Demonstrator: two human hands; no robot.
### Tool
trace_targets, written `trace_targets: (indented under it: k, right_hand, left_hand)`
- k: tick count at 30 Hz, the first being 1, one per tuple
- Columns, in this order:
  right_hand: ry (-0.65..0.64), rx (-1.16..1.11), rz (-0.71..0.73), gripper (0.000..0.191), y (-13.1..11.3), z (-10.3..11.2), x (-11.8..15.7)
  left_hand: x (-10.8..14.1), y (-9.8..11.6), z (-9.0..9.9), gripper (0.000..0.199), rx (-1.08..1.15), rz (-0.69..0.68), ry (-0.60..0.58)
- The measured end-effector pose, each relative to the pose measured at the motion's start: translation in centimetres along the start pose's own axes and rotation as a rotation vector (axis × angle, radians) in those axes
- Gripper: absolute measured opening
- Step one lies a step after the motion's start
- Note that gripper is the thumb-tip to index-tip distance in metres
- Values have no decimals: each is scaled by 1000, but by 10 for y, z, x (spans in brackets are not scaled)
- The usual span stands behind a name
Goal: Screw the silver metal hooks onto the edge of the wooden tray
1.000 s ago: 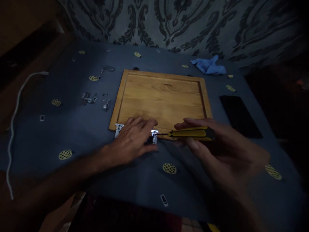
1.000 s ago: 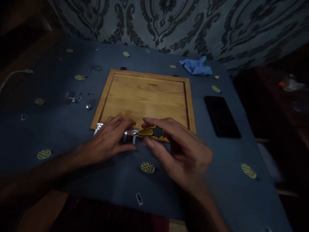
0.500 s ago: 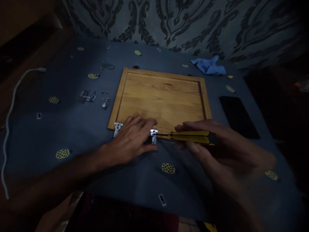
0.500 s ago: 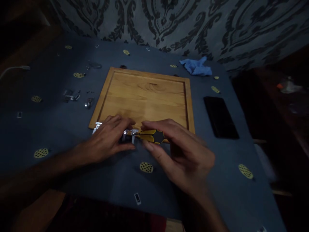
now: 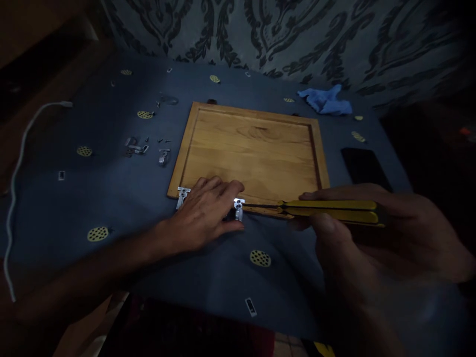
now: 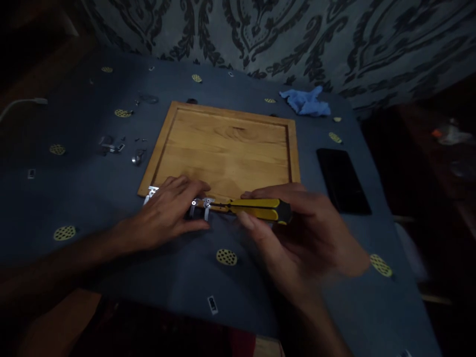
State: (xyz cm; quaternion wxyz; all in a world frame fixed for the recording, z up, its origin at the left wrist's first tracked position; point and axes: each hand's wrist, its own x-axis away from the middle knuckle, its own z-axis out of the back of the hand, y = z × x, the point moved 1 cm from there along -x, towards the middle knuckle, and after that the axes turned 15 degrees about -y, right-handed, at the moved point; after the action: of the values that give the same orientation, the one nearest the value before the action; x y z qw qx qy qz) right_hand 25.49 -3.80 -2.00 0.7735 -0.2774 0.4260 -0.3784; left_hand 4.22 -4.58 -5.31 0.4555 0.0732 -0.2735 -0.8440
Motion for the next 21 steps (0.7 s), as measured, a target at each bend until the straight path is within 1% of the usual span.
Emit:
trace_targets:
  k: [3, 5, 7, 8, 11, 15, 18, 21]
  right_hand:
    - [44, 31, 77, 13, 0, -3, -2]
    - [12, -14, 48, 9, 0, -6, -3]
    - [0, -50, 39, 9, -1, -7, -2]
    - [-6, -51, 13, 10, -2, -7, -2]
    - [-10, -26, -70, 16, -6, -8, -1]
    - [34, -32, 36, 13, -4, -11, -1]
    - [4, -30, 17, 12, -1, -11, -2]
    - [-55, -11, 58, 11, -3, -9, -2]
  left_hand:
    - [-1, 0, 0, 51, 11, 3, 3]
    - [-1, 0, 1, 51, 14, -1, -1]
    - [-1, 1, 2, 52, 10, -4, 0]
    - [-1, 1, 2, 52, 7, -5, 1]
    - [-1, 1, 2, 51, -5, -14, 13]
    - [-1, 1, 1, 52, -10, -10, 12]
    - [-1, 1, 1, 51, 1, 7, -2]
    - [-1, 1, 1, 52, 11, -4, 4]
